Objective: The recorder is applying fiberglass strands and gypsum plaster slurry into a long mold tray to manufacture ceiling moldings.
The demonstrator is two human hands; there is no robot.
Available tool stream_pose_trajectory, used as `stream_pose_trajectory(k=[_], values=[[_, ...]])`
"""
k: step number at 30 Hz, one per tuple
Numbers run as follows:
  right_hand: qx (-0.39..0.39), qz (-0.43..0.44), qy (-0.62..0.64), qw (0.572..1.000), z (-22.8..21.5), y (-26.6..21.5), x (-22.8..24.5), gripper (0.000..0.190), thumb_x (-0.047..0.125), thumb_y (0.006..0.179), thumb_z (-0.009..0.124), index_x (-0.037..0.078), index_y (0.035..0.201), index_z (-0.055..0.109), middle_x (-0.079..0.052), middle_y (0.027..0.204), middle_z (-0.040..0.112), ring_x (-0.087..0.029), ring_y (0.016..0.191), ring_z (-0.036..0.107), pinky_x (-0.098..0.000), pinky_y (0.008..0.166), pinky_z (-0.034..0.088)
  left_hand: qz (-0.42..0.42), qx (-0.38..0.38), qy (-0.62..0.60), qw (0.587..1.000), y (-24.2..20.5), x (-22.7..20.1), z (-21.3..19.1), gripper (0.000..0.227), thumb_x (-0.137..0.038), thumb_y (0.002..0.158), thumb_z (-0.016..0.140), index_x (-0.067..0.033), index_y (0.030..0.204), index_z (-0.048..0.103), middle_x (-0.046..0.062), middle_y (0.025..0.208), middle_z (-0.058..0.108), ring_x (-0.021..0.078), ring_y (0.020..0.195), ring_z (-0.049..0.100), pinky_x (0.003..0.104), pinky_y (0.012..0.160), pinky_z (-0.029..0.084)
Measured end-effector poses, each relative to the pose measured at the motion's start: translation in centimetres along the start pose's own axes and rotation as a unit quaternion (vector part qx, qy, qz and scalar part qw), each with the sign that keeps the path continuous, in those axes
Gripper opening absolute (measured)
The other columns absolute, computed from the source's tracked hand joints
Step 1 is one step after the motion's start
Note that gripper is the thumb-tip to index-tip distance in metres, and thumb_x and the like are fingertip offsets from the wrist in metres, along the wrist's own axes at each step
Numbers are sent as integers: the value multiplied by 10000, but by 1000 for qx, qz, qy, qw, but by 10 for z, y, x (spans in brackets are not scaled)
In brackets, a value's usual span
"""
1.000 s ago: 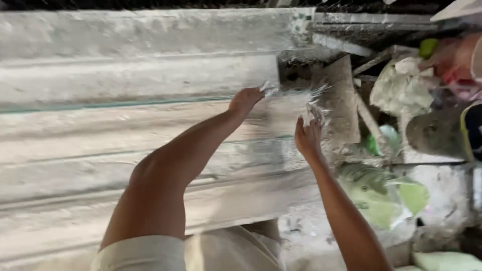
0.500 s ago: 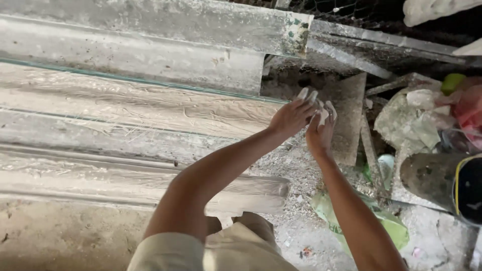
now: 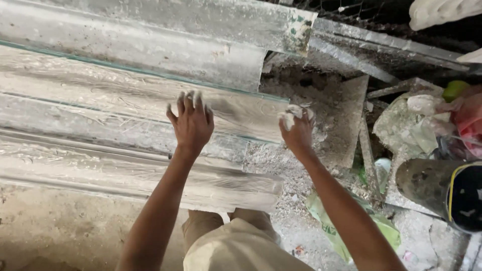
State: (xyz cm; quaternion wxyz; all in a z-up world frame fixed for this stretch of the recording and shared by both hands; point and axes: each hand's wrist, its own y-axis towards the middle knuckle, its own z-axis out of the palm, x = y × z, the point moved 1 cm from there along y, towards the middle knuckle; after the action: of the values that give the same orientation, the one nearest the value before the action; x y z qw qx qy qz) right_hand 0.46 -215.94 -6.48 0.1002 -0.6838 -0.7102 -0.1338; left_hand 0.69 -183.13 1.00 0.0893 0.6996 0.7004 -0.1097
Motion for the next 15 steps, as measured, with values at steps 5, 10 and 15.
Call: stream_pose_trajectory(k=[5,10,15], values=[[-51,22,181,982,-16,26,-36,562,423,1070,455,8,1429,575,-232,1466,541,-454,1415,418,-619,1227,134,7,-165,46,985,34,-12,79,610,-456,1030,415,-88,1517,411,133,1596,359,447,1446,303,745,1120,131],[179,108,159,965,10,66,-59,641,548,1098,284,35,1373,553,-216,1525,470,-424,1469,355,-540,1215,247,91,77,-4,993,8,-139,117,622,-472,1055,308,-189,1609,293,159,1698,207,379,1497,285,671,1175,159],[205,164,137,955,66,58,-108,701,583,1103,431,-45,1364,596,-320,1364,580,-437,1281,521,-509,1078,440,203,113,47,972,-29,-176,105,621,-528,1025,445,-186,1538,376,65,1659,265,329,1509,271,655,1214,134]])
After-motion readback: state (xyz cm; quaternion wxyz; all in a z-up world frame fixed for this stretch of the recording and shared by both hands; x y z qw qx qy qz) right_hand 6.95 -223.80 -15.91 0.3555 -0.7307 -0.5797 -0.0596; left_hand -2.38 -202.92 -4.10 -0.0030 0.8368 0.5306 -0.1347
